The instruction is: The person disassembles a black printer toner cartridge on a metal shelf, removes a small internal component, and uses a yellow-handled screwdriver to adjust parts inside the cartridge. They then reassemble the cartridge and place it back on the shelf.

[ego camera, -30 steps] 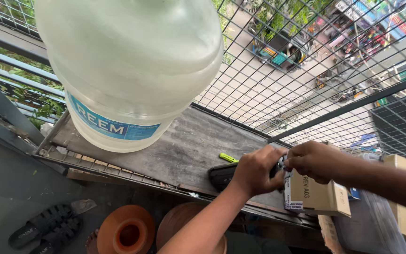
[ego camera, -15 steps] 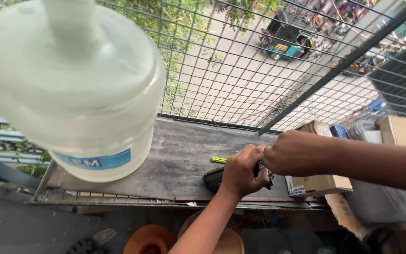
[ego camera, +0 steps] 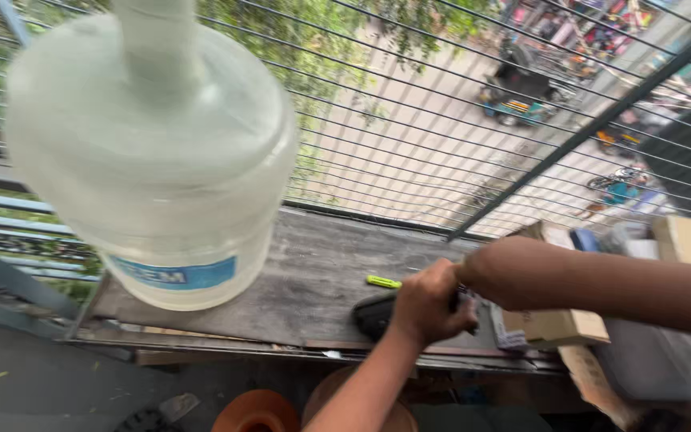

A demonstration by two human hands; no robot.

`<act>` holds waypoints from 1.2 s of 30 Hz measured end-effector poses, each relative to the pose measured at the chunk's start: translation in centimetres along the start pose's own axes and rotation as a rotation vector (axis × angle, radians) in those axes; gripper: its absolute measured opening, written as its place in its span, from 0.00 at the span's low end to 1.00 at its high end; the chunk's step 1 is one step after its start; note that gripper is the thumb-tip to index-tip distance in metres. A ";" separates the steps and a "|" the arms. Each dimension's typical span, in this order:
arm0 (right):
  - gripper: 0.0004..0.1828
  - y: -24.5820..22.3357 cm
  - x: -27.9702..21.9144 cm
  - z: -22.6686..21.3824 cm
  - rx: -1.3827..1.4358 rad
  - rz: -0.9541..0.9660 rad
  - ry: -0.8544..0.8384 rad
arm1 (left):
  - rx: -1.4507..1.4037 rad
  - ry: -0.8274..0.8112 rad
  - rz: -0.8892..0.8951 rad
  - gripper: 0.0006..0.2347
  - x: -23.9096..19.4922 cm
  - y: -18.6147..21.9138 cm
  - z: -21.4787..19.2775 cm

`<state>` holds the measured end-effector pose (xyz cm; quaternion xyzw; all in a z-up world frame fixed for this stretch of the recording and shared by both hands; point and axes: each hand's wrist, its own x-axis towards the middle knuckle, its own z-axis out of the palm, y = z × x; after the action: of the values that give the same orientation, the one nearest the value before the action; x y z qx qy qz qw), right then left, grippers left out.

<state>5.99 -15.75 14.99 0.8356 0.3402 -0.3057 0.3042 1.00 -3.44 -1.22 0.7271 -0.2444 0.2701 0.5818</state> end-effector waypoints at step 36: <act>0.14 -0.7 -1.0 0.6 0.814 0.431 -0.058 | 0.041 -0.006 0.025 0.22 -0.9 1.7 1.1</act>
<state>4.72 -16.18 15.06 0.9298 0.0022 -0.3675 0.0174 -0.68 -4.85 -0.84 0.7366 -0.2496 0.2801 0.5627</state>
